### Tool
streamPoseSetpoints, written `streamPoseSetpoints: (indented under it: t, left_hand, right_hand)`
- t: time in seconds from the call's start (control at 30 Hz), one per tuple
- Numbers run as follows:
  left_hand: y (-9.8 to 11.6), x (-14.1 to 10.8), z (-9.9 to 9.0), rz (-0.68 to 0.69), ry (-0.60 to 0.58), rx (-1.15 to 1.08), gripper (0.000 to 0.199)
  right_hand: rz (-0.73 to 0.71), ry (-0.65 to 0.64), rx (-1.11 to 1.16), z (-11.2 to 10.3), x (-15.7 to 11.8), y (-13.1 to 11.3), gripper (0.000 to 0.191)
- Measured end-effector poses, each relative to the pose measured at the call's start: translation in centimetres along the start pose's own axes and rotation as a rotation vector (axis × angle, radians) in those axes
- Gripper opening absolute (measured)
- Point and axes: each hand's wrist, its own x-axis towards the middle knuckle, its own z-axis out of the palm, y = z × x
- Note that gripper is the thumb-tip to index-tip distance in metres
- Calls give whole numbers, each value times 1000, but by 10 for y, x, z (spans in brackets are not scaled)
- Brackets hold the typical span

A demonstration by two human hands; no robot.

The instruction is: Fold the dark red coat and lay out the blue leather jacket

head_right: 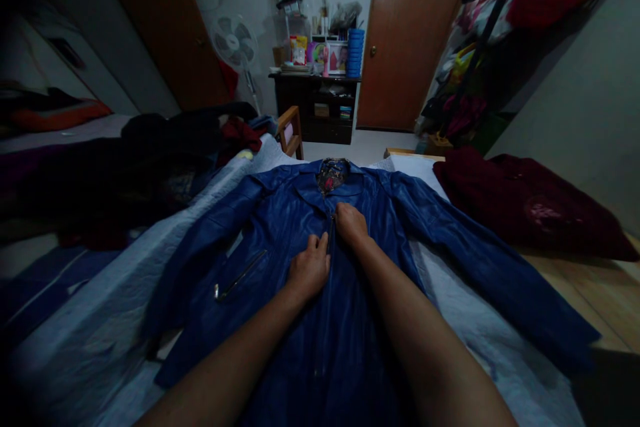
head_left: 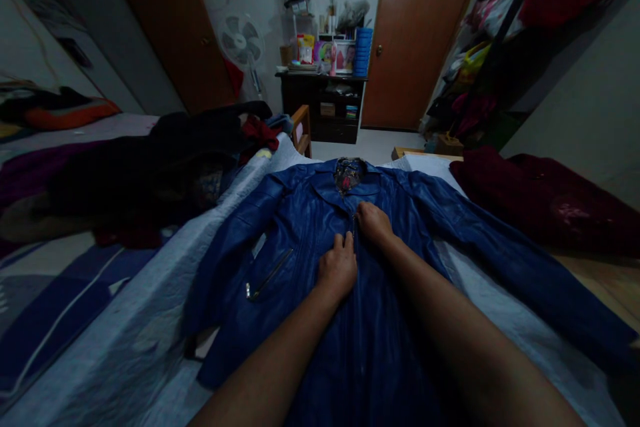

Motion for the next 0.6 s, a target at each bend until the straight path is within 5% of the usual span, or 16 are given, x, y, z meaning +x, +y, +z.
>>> streamPoseSetpoints:
  t: [0.6]
  left_hand:
    - [0,0,5,18,24,13,55]
  right_hand:
    - [87,29,51,6,23,-1,22]
